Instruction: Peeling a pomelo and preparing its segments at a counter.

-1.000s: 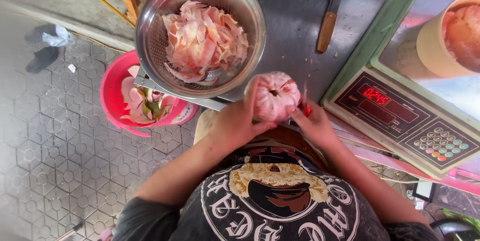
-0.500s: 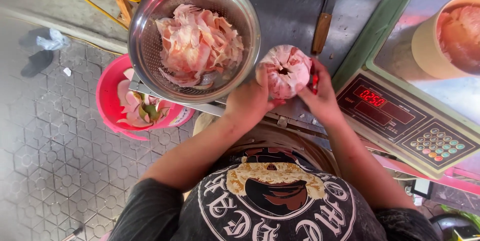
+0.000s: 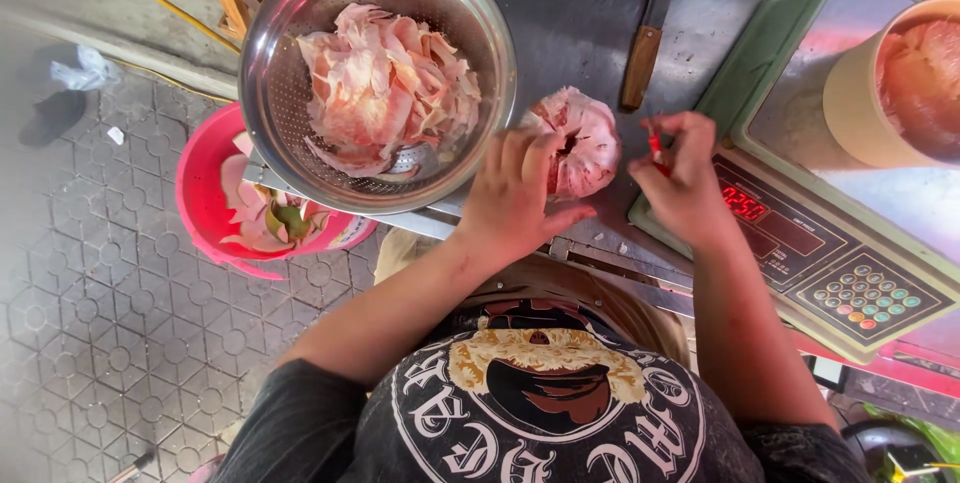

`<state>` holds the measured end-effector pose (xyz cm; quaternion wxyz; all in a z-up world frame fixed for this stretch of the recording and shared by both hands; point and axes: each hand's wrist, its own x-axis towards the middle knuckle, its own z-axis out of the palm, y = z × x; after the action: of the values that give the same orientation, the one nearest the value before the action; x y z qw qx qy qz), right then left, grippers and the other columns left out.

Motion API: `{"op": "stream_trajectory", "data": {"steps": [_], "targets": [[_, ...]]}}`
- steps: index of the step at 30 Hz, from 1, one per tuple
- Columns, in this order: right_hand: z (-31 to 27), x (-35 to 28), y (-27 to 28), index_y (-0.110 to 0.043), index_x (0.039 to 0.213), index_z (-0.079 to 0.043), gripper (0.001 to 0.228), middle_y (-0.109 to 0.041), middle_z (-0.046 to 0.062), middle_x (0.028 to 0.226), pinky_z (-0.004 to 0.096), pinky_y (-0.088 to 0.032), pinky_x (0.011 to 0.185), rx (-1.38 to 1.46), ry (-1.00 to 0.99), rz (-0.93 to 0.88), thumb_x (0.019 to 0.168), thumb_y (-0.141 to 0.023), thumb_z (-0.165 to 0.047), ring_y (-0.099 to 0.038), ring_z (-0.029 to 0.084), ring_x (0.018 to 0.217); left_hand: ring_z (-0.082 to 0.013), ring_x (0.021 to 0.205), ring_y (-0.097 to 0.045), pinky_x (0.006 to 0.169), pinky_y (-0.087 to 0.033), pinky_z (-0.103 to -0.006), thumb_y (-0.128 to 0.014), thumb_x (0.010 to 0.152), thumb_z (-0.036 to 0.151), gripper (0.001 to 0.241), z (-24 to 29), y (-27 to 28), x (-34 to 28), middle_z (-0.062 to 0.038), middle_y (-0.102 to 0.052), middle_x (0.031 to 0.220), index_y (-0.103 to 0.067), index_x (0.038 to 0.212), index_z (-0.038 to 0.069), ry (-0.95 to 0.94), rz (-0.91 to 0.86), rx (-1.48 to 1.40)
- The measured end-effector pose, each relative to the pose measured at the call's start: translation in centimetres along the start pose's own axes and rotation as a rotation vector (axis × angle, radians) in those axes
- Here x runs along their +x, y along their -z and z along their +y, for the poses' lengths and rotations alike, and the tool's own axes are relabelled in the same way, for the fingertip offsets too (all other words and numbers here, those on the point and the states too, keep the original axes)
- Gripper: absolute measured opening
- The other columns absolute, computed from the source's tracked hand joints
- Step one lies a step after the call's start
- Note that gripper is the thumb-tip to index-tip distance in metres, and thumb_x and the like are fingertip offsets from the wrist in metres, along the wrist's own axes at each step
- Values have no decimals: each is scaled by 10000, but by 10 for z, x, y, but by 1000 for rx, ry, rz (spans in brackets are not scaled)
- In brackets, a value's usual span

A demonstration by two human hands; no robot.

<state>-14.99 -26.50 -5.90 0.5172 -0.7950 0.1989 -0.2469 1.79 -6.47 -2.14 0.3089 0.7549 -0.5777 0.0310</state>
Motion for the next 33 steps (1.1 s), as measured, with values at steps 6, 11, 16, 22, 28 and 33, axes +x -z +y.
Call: {"op": "stream_trajectory", "data": {"steps": [6,11,16,22,28,33], "targets": [[-25,-45,10,-428,1272,2,222,-557,67,954,233,-414,603,218,-175,-44,1070,-519,8,-489,86,702,-543,1541,-140,1254,-231,-598,-894,704,589,1364,-4,-22,13,-343,-132,1638,-63,1579,-48,-34,81,-145],[-61,-63,-3,-437,1321,9,265,-643,67,930,251,-443,607,-3,-158,-24,1067,-502,-29,-526,107,683,-531,1527,-201,1240,-302,-555,-895,708,558,1362,-7,-25,15,-314,-168,1634,-57,1580,-68,-3,4,-70],[-84,-73,-17,-535,1318,4,281,-667,147,908,360,-532,695,-373,-36,-54,1055,-546,-92,-666,268,777,-512,1443,-324,1157,-399,-523,-880,676,610,1361,-3,-18,16,-299,-236,1596,-100,1552,-79,41,-79,-19],[-80,-77,-19,-610,1248,-18,265,-705,212,994,476,-539,657,-658,42,-32,1021,-567,-148,-691,413,790,-480,1406,-376,1100,-452,-521,-876,641,655,1335,2,-21,14,-291,-291,1575,-178,1528,-58,54,-6,95],[-82,-78,-18,-626,1228,-26,257,-729,191,997,461,-556,640,-817,88,-20,999,-585,-137,-707,375,756,-454,1358,-442,1057,-485,-510,-873,601,692,1364,5,-20,19,-269,-363,1516,-205,1512,-72,68,-22,134],[-82,-79,-15,-633,1195,-21,245,-717,187,876,435,-543,566,-936,102,-35,985,-594,-142,-688,348,644,-411,1278,-498,919,-556,-454,-864,528,737,1403,12,-25,24,-248,-412,1455,-250,1471,-101,94,-47,236]]}}
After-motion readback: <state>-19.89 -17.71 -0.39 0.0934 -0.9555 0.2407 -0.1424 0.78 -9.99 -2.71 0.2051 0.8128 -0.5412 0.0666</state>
